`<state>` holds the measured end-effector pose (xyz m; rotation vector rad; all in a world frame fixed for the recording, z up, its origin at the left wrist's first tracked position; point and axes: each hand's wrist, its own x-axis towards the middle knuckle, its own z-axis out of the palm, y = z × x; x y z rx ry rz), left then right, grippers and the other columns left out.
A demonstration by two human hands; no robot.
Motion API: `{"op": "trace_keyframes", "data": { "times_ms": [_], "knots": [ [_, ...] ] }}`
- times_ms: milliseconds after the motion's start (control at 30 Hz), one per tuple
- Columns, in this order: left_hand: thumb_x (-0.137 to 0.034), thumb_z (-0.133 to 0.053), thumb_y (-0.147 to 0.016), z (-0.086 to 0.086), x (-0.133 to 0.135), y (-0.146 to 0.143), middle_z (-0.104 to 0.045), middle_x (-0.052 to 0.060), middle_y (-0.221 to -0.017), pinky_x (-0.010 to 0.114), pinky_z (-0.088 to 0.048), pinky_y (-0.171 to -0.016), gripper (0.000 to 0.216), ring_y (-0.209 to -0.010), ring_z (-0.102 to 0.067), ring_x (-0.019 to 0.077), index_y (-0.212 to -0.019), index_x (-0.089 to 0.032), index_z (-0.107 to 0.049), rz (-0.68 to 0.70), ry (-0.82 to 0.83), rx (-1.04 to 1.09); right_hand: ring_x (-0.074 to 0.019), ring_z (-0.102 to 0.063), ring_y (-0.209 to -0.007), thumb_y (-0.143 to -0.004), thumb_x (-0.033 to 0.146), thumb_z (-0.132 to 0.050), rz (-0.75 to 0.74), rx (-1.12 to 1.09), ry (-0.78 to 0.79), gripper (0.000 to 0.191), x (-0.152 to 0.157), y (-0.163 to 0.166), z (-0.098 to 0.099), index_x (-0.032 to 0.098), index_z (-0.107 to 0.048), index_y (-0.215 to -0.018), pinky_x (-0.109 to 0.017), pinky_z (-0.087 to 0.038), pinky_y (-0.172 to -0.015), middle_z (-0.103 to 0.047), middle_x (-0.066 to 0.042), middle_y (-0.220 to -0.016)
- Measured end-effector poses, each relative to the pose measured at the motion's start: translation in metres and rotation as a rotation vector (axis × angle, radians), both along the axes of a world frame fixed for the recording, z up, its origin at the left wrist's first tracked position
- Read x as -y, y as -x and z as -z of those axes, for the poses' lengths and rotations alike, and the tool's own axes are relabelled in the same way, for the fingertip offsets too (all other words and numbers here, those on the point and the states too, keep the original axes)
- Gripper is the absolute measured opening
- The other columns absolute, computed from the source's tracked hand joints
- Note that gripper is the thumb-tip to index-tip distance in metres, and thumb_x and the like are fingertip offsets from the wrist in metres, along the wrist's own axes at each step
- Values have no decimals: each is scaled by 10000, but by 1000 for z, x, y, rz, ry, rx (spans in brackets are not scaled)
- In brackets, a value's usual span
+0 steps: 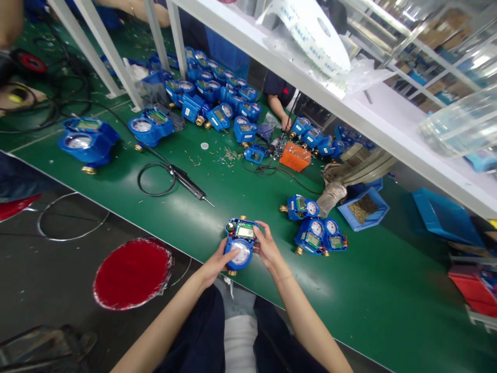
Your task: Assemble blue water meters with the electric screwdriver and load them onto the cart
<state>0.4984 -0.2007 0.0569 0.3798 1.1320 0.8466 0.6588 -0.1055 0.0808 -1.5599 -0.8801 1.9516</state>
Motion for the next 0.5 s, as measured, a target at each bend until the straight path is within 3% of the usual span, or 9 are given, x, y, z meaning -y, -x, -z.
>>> {"op": "trace_keyframes", "data": {
  "times_ms": [300,500],
  "knots": [
    [-458,-751,-714,-69,72,-15,-553,116,-1370,367,-449,-1019,816,-1224,-546,278,-1387,-212,-361,-460,-106,-73,-160,-601,-708,-809,565,-626,-260,-129,-95,481,43,21,-71,339,-458,-1199,-259,-480,-607,-633,-9,-904],
    [-410,-779,-702,-100,156,-71,-616,136,-1281,443,-453,-1009,766,-1183,-573,331,-1349,-203,-425,-718,-155,-106,-137,-601,-744,-839,518,-626,-437,-214,-106,397,106,-6,-101,343,-501,-1173,-243,-475,-641,-592,11,-894]
  ]
}}
